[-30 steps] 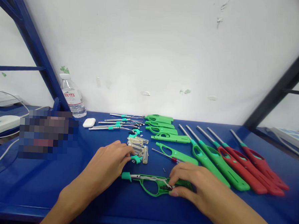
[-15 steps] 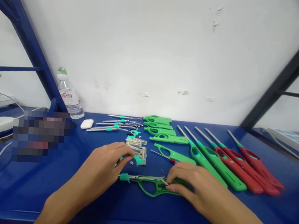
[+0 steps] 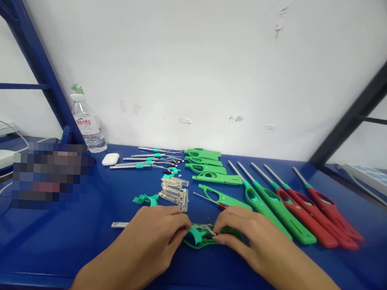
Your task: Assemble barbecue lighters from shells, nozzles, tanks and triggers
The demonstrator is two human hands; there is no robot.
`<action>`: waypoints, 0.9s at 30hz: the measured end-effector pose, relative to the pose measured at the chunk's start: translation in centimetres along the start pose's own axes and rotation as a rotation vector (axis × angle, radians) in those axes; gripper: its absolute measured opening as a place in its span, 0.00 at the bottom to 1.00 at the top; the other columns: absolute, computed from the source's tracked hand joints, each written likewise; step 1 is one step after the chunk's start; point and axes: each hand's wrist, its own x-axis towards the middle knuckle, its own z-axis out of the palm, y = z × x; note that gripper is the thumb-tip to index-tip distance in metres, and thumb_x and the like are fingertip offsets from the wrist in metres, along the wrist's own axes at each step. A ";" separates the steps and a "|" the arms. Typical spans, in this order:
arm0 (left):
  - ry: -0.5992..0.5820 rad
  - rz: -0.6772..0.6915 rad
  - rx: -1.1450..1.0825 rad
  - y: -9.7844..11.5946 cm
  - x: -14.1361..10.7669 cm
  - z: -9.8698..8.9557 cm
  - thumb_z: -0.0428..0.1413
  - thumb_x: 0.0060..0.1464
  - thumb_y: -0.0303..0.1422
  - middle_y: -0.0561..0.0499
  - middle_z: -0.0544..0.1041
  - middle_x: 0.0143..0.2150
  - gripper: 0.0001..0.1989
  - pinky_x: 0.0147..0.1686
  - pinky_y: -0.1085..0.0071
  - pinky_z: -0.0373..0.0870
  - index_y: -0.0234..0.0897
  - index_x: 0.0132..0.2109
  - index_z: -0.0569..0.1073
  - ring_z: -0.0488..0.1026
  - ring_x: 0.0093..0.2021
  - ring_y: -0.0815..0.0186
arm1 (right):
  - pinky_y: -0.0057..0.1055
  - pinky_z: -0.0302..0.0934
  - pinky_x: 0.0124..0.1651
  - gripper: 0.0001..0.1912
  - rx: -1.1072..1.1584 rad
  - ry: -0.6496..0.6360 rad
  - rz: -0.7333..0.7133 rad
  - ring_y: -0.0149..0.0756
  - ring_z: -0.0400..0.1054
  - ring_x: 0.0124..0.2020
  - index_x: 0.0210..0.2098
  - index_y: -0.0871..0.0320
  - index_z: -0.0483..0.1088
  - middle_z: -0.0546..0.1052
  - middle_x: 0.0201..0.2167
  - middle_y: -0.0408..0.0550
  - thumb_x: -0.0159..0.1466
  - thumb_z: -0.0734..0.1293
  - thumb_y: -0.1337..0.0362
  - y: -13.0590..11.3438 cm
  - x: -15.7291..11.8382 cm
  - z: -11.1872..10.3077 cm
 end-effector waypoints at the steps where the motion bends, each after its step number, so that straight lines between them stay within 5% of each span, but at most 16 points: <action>1: -0.003 0.005 -0.010 0.1 0.1 0.1 0.53 0.70 0.28 0.57 0.83 0.42 0.11 0.41 0.68 0.64 0.46 0.44 0.79 0.79 0.40 0.64 | 0.31 0.59 0.55 0.06 0.002 -0.003 0.003 0.35 0.73 0.50 0.43 0.47 0.76 0.80 0.45 0.37 0.76 0.68 0.58 -0.1 0.0 0.0; 27: 0.024 0.026 0.002 0.5 0.8 1.1 0.53 0.71 0.26 0.55 0.82 0.40 0.12 0.38 0.68 0.65 0.44 0.44 0.81 0.80 0.39 0.63 | 0.30 0.60 0.49 0.03 0.032 0.018 -0.003 0.35 0.74 0.45 0.42 0.50 0.75 0.79 0.41 0.37 0.74 0.69 0.61 -0.1 0.4 0.1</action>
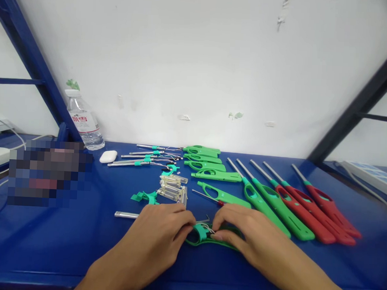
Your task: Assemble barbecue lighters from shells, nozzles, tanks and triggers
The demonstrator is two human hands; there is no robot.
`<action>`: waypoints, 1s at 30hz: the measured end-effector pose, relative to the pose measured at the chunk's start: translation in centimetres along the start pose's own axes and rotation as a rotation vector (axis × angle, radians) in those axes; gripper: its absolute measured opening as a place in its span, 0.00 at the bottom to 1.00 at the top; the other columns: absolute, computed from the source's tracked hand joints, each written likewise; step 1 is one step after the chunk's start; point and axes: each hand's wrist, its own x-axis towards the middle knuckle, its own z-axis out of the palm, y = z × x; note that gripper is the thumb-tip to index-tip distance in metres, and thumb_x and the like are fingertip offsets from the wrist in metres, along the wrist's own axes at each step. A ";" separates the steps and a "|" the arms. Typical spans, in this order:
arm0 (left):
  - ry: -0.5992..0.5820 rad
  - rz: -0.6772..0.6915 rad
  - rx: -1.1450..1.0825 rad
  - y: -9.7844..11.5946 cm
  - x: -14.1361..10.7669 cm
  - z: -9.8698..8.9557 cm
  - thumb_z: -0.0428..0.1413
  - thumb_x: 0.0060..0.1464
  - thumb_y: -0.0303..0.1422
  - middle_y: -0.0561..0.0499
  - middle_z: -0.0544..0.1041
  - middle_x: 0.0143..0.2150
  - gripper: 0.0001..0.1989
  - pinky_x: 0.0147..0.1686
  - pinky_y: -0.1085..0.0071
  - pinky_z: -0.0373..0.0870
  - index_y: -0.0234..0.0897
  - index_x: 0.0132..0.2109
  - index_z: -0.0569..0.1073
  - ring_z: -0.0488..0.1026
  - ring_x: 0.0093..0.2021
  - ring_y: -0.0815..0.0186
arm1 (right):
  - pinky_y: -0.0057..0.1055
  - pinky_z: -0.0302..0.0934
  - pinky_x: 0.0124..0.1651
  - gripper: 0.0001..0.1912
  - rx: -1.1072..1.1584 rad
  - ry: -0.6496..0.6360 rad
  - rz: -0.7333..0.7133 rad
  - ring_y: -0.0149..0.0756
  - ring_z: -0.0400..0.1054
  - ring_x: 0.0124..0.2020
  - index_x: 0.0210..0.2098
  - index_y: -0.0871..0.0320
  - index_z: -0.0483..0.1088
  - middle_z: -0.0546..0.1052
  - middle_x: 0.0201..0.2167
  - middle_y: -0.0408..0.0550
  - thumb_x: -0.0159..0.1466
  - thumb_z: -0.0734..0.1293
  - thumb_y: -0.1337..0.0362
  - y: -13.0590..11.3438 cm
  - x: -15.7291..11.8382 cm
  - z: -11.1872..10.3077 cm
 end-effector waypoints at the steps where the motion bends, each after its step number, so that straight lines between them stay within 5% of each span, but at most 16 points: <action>1: 0.003 0.002 0.002 0.0 0.0 0.0 0.54 0.71 0.27 0.55 0.82 0.40 0.11 0.38 0.68 0.65 0.44 0.44 0.80 0.80 0.39 0.63 | 0.30 0.60 0.49 0.03 0.001 0.000 0.003 0.35 0.74 0.45 0.42 0.50 0.75 0.79 0.42 0.37 0.75 0.69 0.61 0.0 0.0 0.0; 30: -0.038 -0.034 0.091 0.1 0.1 0.1 0.52 0.70 0.26 0.53 0.82 0.39 0.12 0.37 0.66 0.68 0.43 0.44 0.80 0.79 0.37 0.61 | 0.32 0.60 0.48 0.04 -0.046 0.016 0.006 0.37 0.74 0.45 0.43 0.50 0.74 0.79 0.42 0.38 0.76 0.68 0.60 -0.3 0.1 0.3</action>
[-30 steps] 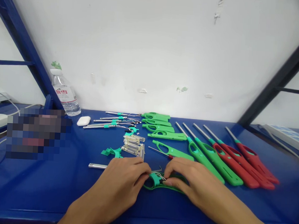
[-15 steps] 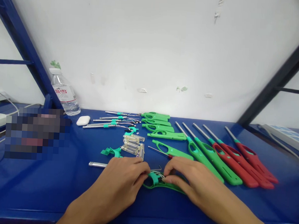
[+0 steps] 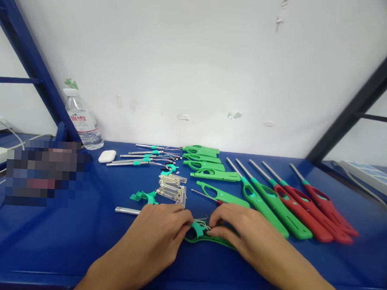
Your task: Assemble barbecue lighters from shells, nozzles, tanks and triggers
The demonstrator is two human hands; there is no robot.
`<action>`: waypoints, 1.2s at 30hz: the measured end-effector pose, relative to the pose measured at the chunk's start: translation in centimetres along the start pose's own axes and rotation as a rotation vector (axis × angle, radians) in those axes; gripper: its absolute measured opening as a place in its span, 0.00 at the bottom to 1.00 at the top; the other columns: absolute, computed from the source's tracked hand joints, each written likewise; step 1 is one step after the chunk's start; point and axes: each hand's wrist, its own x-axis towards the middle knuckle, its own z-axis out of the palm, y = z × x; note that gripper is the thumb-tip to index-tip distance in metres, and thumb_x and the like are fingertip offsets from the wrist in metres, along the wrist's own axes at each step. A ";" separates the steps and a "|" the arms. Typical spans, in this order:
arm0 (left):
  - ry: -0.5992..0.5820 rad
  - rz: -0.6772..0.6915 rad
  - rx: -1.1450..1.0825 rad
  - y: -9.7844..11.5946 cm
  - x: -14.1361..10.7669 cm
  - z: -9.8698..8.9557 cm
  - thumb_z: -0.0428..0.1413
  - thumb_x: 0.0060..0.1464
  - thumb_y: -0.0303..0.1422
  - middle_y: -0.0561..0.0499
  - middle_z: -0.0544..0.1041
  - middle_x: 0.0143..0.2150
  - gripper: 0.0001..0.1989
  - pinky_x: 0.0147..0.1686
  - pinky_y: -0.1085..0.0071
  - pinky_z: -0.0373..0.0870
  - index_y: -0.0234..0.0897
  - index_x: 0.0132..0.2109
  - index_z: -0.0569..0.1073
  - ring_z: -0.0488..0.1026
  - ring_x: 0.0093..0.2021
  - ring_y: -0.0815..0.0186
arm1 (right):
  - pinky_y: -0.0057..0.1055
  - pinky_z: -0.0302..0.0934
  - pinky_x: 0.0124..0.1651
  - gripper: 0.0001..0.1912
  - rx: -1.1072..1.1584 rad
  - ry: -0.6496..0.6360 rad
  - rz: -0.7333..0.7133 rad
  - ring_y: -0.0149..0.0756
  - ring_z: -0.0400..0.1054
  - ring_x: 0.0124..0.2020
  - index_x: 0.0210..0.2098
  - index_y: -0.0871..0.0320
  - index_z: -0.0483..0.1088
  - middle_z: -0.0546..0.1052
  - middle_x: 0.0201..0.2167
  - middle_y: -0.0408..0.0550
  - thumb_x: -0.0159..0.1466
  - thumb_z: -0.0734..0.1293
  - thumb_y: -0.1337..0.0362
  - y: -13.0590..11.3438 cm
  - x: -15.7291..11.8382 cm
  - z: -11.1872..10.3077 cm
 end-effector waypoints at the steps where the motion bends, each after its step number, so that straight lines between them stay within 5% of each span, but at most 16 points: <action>1: -0.005 0.003 0.020 0.0 0.0 0.0 0.52 0.70 0.26 0.53 0.82 0.39 0.12 0.38 0.65 0.68 0.42 0.44 0.80 0.79 0.38 0.60 | 0.32 0.60 0.48 0.05 -0.001 -0.001 0.001 0.37 0.74 0.44 0.43 0.51 0.74 0.79 0.41 0.39 0.76 0.68 0.60 -0.1 0.1 0.0; 9: 0.032 0.061 0.196 0.1 0.3 0.2 0.52 0.68 0.21 0.44 0.76 0.53 0.12 0.38 0.64 0.73 0.40 0.45 0.78 0.73 0.53 0.51 | 0.32 0.62 0.47 0.05 -0.022 -0.016 0.001 0.37 0.74 0.43 0.42 0.52 0.75 0.79 0.40 0.40 0.75 0.68 0.62 -0.5 0.3 0.0; 14: -0.046 0.026 0.183 -0.2 0.6 0.3 0.52 0.69 0.22 0.48 0.79 0.46 0.11 0.38 0.63 0.74 0.39 0.49 0.76 0.78 0.47 0.54 | 0.32 0.62 0.48 0.04 -0.028 -0.003 -0.030 0.36 0.74 0.45 0.42 0.52 0.75 0.78 0.41 0.39 0.75 0.68 0.63 -0.4 0.3 0.1; 36: -0.013 0.060 0.148 -0.3 0.4 0.3 0.52 0.68 0.20 0.52 0.83 0.43 0.14 0.38 0.63 0.72 0.41 0.48 0.78 0.80 0.42 0.56 | 0.33 0.60 0.46 0.04 -0.088 0.002 0.000 0.37 0.75 0.43 0.41 0.50 0.74 0.79 0.40 0.37 0.75 0.68 0.63 0.2 -0.3 -0.1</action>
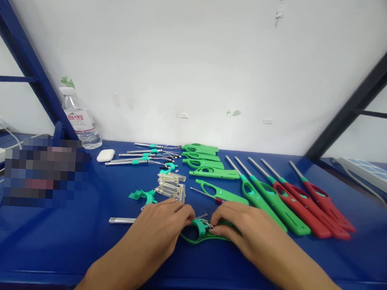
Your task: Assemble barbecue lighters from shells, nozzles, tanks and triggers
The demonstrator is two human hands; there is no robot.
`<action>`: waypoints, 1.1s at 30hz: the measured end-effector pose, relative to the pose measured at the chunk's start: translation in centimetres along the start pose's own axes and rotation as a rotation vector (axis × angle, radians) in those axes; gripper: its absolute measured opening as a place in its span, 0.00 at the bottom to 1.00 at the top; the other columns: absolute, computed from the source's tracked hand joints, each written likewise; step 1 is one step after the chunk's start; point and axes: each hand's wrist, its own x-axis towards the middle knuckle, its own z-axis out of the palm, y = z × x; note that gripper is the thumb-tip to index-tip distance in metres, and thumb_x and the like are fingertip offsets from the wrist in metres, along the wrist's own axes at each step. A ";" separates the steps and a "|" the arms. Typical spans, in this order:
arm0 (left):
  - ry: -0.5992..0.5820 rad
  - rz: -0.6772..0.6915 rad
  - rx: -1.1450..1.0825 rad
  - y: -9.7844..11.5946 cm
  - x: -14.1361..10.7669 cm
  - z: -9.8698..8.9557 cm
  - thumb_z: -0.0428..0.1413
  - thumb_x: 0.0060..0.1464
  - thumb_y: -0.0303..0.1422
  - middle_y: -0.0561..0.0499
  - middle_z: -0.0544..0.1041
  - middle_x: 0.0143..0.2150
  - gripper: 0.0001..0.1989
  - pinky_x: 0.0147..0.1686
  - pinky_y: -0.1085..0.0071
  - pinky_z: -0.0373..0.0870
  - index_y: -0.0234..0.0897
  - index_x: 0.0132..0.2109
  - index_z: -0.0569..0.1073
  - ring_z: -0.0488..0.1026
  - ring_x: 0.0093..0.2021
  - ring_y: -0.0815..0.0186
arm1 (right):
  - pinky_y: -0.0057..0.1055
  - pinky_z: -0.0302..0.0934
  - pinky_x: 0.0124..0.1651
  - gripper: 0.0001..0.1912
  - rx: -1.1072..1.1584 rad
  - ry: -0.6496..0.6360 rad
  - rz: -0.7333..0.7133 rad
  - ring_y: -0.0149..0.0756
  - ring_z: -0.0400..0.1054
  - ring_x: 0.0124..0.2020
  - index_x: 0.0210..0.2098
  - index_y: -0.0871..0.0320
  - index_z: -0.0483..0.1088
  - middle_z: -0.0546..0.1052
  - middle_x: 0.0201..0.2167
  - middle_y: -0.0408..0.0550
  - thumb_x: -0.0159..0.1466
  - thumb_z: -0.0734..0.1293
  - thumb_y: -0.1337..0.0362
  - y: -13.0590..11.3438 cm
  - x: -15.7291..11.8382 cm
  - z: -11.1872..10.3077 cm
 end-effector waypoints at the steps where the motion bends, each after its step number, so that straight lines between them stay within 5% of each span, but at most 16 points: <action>1: 0.005 0.003 -0.005 0.0 0.0 0.0 0.52 0.68 0.20 0.52 0.83 0.43 0.14 0.38 0.63 0.72 0.41 0.49 0.77 0.80 0.43 0.56 | 0.33 0.60 0.45 0.04 -0.003 0.006 0.000 0.37 0.75 0.43 0.42 0.50 0.74 0.79 0.40 0.37 0.75 0.68 0.63 0.0 0.0 0.0; 33: 0.031 0.029 -0.163 -0.4 -0.7 -0.3 0.50 0.70 0.20 0.53 0.80 0.44 0.17 0.42 0.69 0.70 0.44 0.48 0.79 0.78 0.41 0.64 | 0.34 0.61 0.48 0.05 0.009 -0.015 0.006 0.38 0.74 0.45 0.41 0.51 0.75 0.79 0.41 0.40 0.75 0.68 0.64 -0.7 0.0 -0.1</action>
